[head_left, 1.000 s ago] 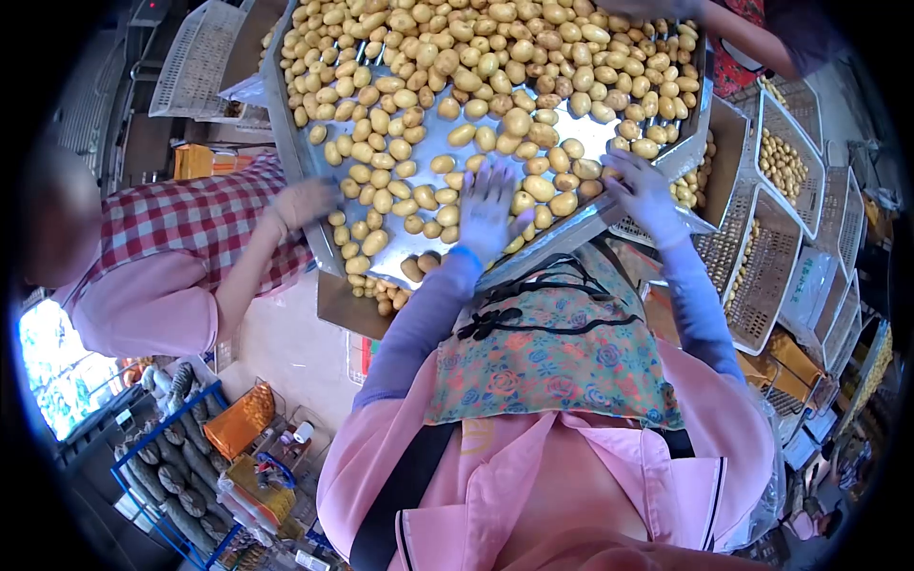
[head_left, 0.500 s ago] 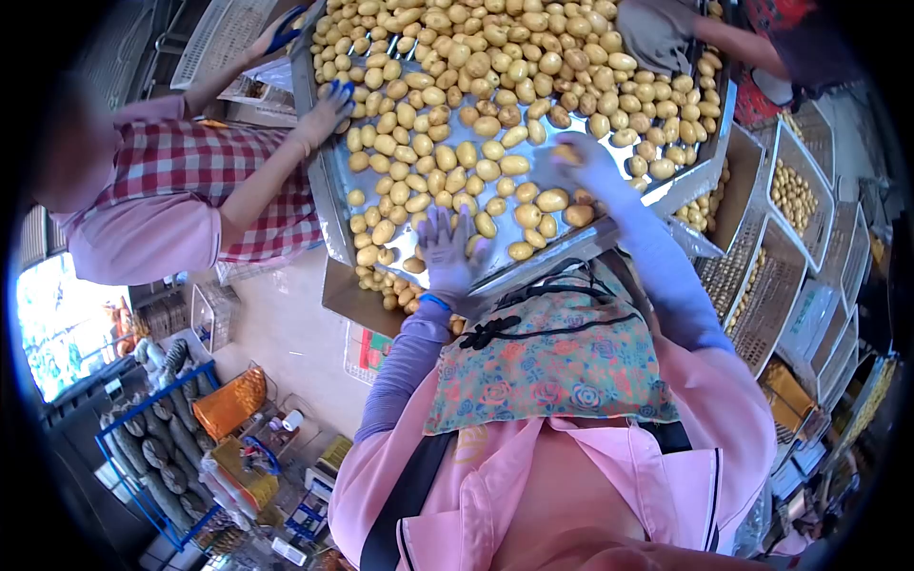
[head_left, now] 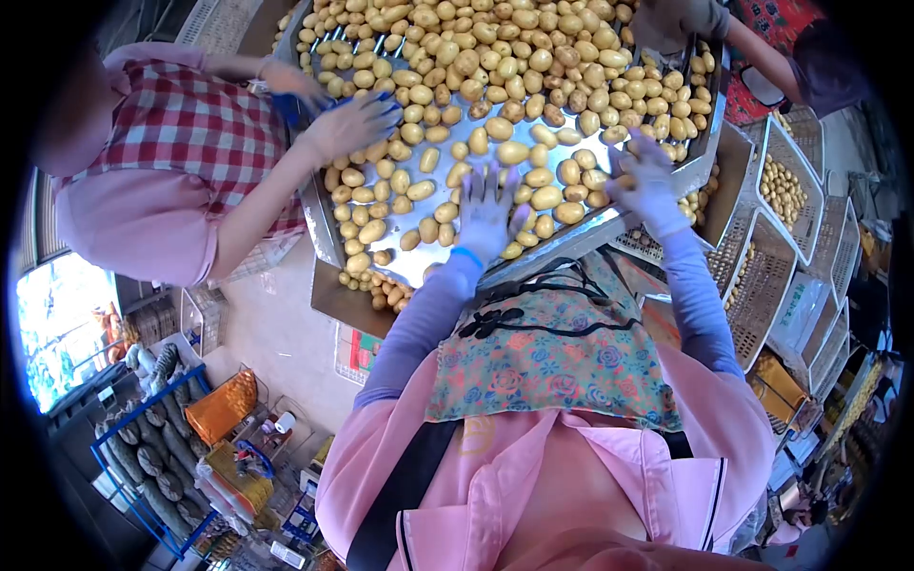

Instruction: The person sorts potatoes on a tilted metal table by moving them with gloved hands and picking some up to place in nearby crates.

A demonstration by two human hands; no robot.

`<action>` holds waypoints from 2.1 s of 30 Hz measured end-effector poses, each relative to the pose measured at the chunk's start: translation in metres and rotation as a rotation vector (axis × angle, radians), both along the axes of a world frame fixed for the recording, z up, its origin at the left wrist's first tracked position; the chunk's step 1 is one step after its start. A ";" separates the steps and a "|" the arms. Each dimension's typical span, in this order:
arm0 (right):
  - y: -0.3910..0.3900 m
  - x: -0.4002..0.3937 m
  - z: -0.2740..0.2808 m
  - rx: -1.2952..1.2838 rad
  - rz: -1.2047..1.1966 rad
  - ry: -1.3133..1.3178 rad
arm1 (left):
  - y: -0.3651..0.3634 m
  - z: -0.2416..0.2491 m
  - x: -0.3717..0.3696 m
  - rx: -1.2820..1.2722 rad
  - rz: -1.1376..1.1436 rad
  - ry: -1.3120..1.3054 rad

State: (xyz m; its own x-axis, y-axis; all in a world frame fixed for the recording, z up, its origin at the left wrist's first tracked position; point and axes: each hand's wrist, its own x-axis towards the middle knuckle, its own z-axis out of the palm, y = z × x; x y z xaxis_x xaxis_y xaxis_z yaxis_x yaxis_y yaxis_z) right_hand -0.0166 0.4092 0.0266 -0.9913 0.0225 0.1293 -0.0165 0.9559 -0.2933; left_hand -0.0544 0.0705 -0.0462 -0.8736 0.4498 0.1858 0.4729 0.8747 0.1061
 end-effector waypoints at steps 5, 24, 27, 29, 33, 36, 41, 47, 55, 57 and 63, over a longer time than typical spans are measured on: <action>-0.102 -0.005 -0.014 0.117 0.342 -0.230 | -0.087 0.047 0.073 0.113 -0.183 -0.186; -0.119 -0.098 -0.021 0.042 0.039 -0.306 | 0.005 0.022 -0.076 0.361 -0.044 -0.092; -0.119 -0.066 -0.040 0.028 0.065 -0.160 | 0.028 0.038 -0.110 0.072 0.047 -0.107; -0.122 -0.050 -0.022 0.021 0.078 -0.310 | 0.045 0.062 -0.123 -0.131 0.122 -0.376; -0.112 -0.050 -0.028 -0.080 0.092 -0.318 | 0.033 0.051 -0.133 0.039 -0.037 -0.376; -0.115 -0.052 -0.019 0.018 0.114 -0.273 | 0.028 0.035 -0.118 0.019 -0.008 -0.521; -0.127 -0.060 -0.020 -0.048 0.242 -0.385 | 0.037 0.033 -0.104 -0.115 -0.044 -0.526; -0.104 -0.042 -0.043 -0.794 0.128 -0.127 | 0.005 0.003 -0.102 1.263 0.064 -0.631; -0.072 0.031 -0.060 -0.976 0.129 0.554 | 0.120 0.108 0.022 0.245 -0.418 -0.049; -0.023 0.056 -0.072 -1.841 -0.159 0.276 | 0.137 0.112 0.027 0.456 -0.525 -0.154; 0.144 0.072 0.095 -2.713 0.169 0.476 | 0.121 0.079 -0.049 -0.010 -0.165 -0.318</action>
